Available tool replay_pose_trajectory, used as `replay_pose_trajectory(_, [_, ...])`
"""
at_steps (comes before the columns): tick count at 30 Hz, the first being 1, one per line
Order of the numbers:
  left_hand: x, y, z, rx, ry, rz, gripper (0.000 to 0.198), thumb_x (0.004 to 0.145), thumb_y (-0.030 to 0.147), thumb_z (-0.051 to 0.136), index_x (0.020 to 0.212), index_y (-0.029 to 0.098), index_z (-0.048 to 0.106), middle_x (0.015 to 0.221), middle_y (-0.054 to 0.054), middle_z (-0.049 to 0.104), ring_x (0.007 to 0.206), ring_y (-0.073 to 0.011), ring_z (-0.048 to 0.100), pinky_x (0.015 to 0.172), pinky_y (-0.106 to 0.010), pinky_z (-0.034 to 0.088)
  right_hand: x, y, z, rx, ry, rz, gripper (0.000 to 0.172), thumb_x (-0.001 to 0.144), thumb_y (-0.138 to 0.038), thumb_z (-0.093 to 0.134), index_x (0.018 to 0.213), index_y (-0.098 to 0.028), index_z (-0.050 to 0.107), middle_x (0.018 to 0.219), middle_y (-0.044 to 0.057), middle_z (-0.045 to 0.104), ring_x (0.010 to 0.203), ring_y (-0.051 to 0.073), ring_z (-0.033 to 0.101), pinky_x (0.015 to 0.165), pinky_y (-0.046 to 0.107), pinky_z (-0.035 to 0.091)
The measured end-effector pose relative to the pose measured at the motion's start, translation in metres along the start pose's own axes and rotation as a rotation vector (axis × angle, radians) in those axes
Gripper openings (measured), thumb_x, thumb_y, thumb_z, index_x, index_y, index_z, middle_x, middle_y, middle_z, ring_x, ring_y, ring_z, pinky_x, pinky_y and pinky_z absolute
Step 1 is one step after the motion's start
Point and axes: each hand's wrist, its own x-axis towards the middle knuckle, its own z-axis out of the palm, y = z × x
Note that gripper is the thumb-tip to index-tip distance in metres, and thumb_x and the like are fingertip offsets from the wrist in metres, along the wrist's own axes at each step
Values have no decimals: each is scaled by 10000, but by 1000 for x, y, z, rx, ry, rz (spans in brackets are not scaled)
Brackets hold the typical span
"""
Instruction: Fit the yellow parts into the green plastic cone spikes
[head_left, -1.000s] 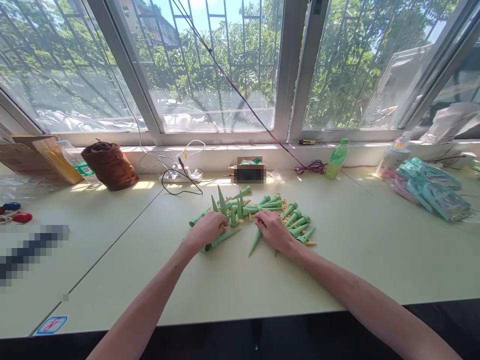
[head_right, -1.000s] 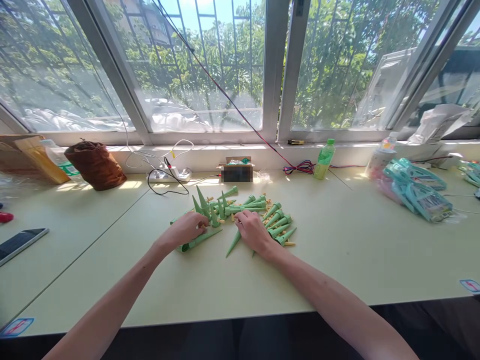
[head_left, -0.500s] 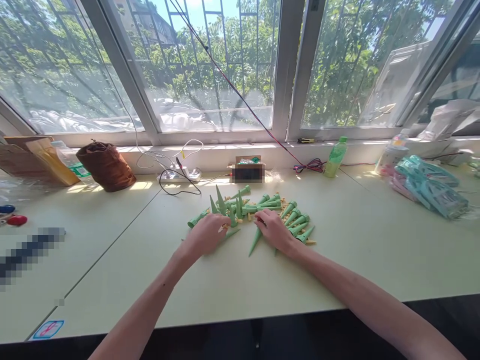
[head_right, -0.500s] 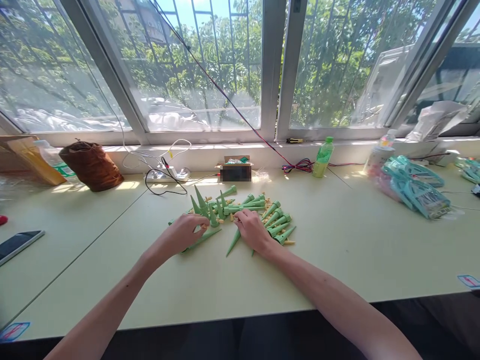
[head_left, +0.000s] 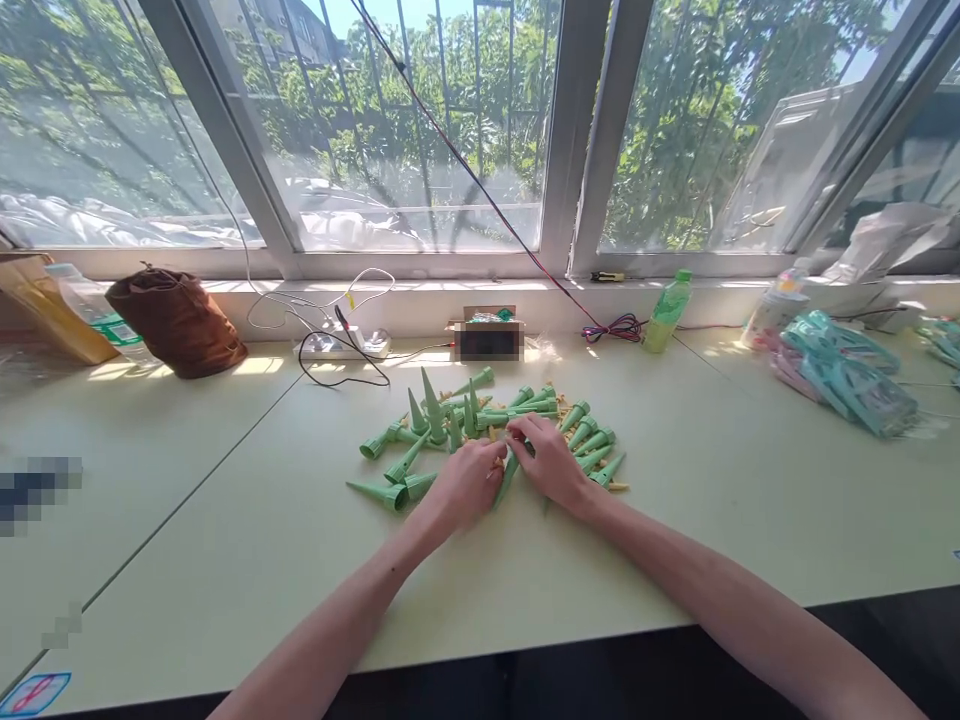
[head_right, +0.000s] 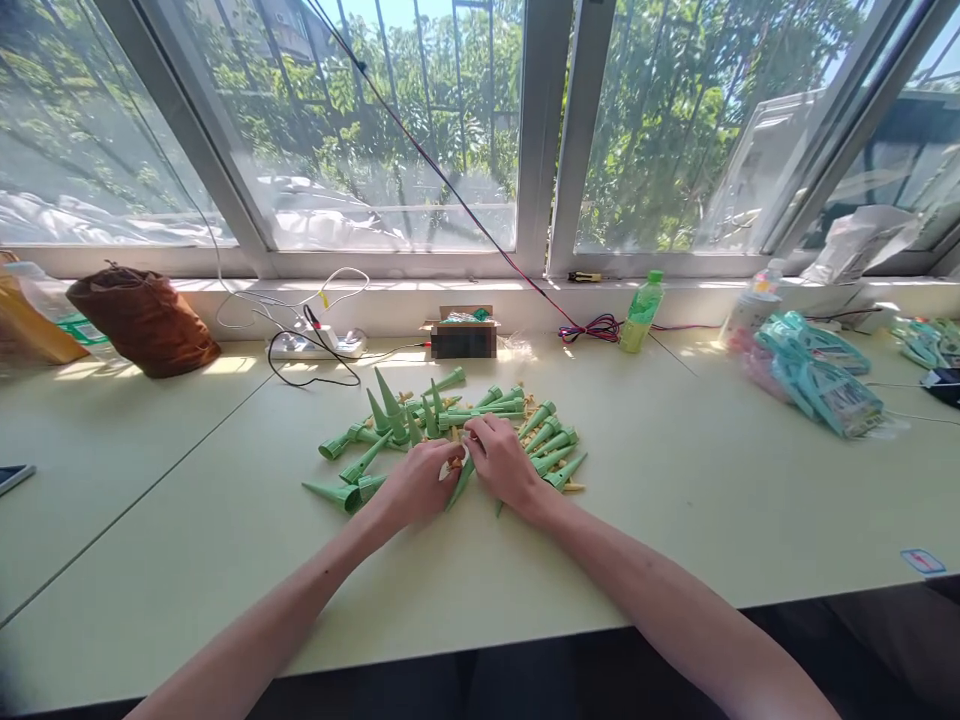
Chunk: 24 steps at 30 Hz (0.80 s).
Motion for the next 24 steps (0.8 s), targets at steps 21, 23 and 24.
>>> replay_pose_trajectory(21, [-9,3,-2,-484,211,-21,210,901,349,561,1038,199,508,880,6,664,431,-43,404,503,-204,363,-2,-7,-2,86,232,-144,104,965,-196,504,1002,-217,599,921,53,619,827,169,617,733,296,523])
replay_pose_trajectory(23, [-10,3,0,-544,182,-29,297,865,333,605,1101,214,470,890,15,649,425,-32,407,475,-185,339,-2,-8,-3,101,239,-174,101,965,-194,509,999,-221,600,918,53,624,817,166,621,731,297,528])
replay_pose_trajectory(24, [-10,4,1,-573,172,-31,322,857,320,609,1122,220,456,878,20,638,426,-30,411,466,-178,328,-2,-8,-3,110,237,-190,99,965,-194,512,999,-224,600,918,51,627,814,164,622,730,298,531])
